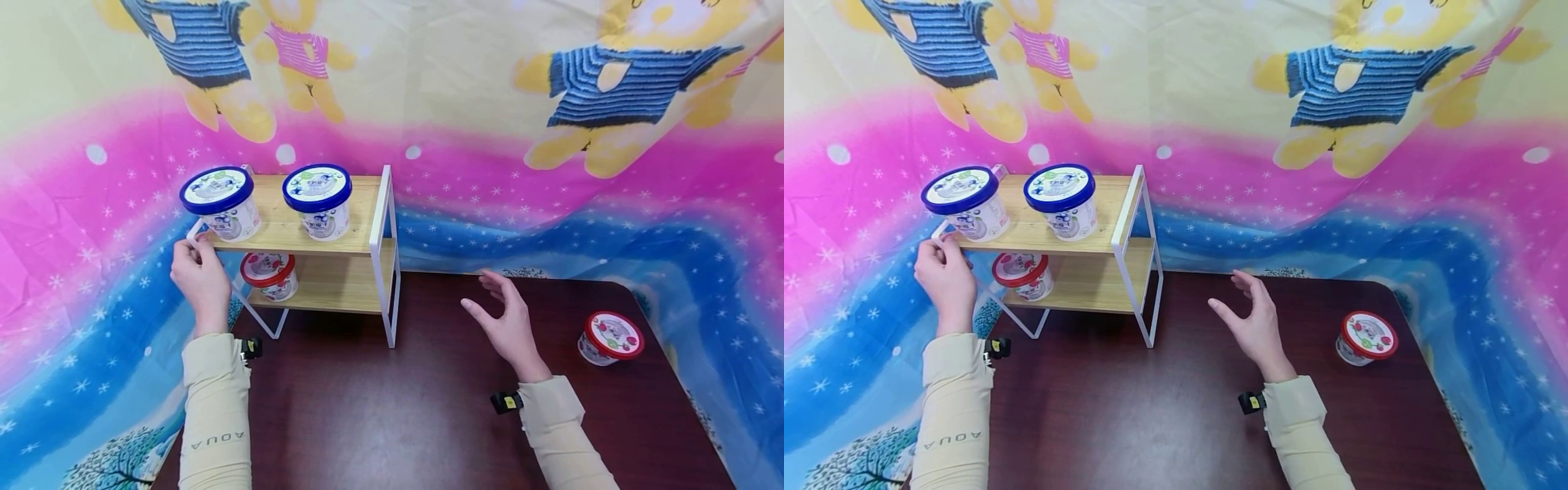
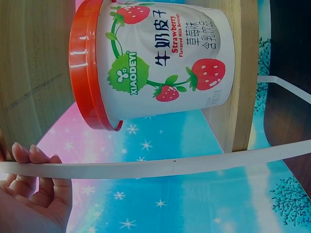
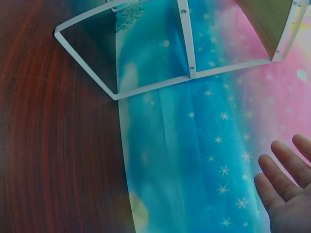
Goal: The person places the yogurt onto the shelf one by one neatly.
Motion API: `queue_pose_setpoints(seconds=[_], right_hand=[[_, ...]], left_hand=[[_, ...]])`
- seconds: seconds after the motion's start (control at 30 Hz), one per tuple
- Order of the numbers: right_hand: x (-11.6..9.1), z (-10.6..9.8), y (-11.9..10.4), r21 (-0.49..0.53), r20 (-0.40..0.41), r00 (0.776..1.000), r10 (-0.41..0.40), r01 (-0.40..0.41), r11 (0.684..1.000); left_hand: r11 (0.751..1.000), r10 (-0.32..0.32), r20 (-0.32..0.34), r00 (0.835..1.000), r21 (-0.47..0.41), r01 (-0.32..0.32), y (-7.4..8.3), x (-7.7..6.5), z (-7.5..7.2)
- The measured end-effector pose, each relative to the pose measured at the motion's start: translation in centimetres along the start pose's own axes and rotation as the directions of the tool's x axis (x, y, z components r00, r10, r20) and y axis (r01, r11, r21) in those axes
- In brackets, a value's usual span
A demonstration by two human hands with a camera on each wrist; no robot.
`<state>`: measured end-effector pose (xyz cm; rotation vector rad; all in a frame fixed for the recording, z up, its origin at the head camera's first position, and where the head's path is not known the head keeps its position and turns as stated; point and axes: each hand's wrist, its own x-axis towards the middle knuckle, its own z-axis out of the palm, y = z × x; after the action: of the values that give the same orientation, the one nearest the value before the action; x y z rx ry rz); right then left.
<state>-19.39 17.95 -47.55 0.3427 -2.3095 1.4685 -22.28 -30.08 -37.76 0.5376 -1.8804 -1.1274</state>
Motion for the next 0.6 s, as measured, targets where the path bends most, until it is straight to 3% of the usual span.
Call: queue_pose_setpoints(seconds=[0.6], right_hand=[[0.0, -2.8, 1.2, -0.039, -0.098, 0.994, 0.054, -0.058, 0.998]], left_hand=[[1.000, 0.004, 0.002, 1.000, -0.022, -0.004, -0.2, 0.1, -0.1]])
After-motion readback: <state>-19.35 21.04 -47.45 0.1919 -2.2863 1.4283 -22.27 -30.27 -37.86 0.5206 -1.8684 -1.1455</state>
